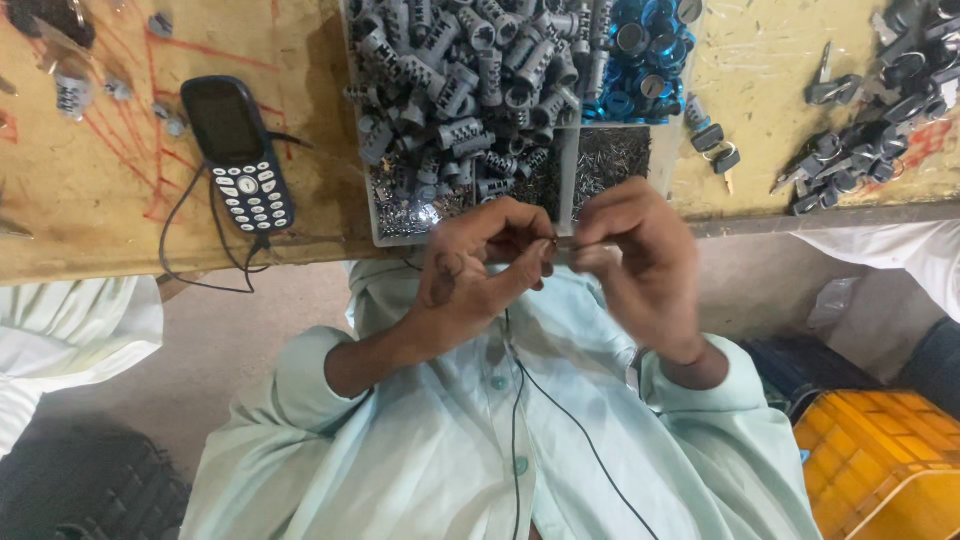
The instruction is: The person sits at a workbench assembling small connector components. They pick a gray ribbed body from a compartment tray, insert a small metal pin or spring into it, press a blue cap onto the body, and place the finished assembly on the table, repeating this cycle throughout the episode.
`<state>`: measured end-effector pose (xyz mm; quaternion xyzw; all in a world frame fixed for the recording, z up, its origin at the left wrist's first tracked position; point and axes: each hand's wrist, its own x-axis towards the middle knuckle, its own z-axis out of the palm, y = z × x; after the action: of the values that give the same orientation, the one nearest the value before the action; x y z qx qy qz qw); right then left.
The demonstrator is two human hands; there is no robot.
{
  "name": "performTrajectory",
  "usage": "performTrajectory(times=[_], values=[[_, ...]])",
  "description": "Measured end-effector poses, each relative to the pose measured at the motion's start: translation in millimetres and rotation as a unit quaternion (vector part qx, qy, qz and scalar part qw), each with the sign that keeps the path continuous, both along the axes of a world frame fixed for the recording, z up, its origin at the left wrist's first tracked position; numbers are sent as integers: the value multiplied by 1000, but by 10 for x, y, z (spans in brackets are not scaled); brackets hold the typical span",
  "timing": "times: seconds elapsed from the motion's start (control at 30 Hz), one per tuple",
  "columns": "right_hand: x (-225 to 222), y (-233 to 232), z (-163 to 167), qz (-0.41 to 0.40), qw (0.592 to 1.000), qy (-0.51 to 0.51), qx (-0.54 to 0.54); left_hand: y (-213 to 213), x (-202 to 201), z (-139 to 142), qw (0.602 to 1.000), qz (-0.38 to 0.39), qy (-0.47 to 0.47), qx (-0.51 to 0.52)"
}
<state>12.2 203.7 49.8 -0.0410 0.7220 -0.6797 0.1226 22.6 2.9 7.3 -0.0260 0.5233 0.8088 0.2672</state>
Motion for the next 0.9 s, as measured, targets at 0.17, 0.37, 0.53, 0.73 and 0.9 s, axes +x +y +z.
performTrajectory(times=[0.17,0.37,0.53,0.73,0.9], values=[[257,-140,-204,-36,976,125,175,9,18,-101,987,19,-75,143],[327,-60,-241,-47,999,-20,-16,-84,20,-45,996,3,-31,88],[373,-162,-326,-89,995,39,-5,-116,-15,89,981,47,174,-70],[118,10,-361,57,933,334,124,-197,-112,115,996,-37,81,0],[-2,88,-345,151,937,309,63,-254,-132,104,993,-110,52,-9]])
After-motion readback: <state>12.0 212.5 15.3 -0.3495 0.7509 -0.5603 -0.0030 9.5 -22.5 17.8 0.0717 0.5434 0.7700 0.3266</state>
